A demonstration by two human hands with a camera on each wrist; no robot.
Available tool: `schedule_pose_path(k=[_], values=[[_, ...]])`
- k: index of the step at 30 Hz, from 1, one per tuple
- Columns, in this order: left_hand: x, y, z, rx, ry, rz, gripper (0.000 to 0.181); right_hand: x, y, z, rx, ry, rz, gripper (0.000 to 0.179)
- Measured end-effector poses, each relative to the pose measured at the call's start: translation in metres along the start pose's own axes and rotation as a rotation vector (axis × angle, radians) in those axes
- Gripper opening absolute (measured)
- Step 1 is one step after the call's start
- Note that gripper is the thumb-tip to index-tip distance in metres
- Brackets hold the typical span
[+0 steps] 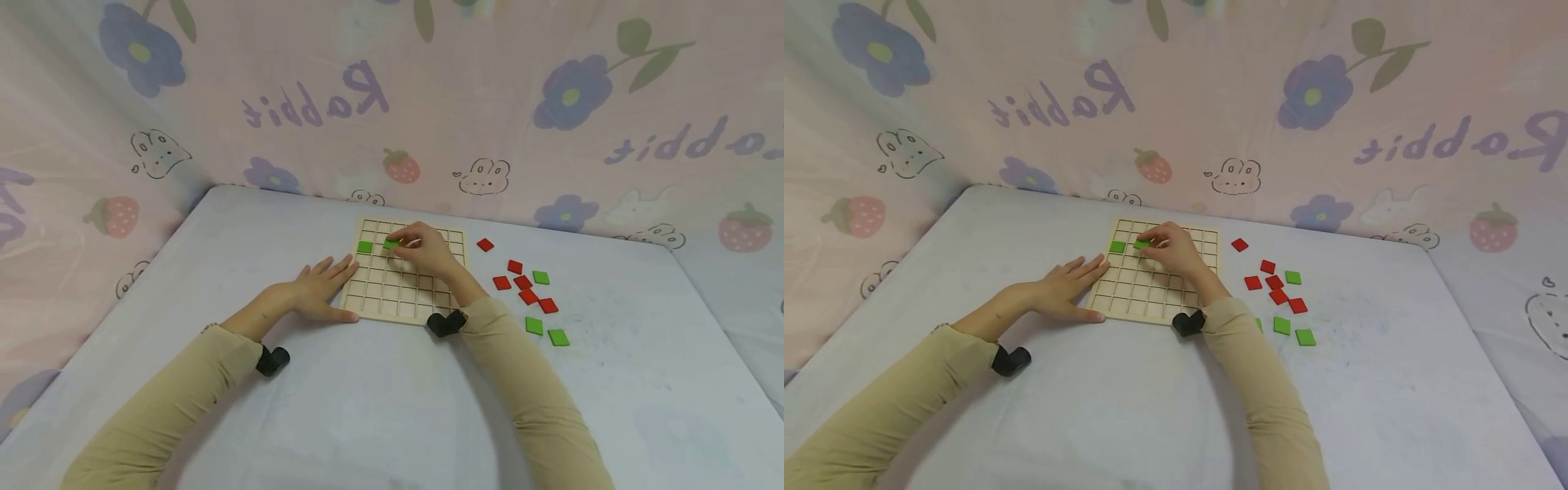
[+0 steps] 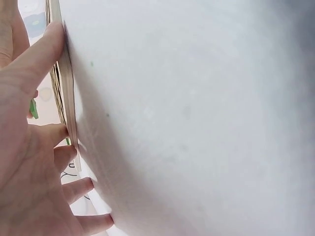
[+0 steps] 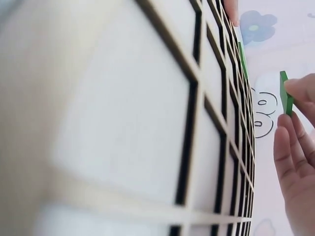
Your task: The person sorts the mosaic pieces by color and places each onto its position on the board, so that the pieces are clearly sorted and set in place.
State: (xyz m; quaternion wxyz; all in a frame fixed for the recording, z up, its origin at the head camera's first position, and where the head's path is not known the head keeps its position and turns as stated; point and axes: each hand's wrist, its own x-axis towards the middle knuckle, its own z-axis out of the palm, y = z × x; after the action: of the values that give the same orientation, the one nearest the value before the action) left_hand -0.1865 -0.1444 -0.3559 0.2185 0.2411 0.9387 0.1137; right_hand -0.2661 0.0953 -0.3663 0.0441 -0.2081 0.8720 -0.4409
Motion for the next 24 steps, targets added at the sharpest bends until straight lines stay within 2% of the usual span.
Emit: schedule_pose_path(k=[17,24], values=[[-0.001,0.001,-0.002,0.012,-0.005,-0.003,0.099,0.011,-0.004,0.009,0.014,-0.028,0.030,0.024],[0.000,0.001,-0.001,0.016,-0.010,-0.001,0.099,0.014,-0.005,0.012,-0.009,-0.035,0.083,0.025]])
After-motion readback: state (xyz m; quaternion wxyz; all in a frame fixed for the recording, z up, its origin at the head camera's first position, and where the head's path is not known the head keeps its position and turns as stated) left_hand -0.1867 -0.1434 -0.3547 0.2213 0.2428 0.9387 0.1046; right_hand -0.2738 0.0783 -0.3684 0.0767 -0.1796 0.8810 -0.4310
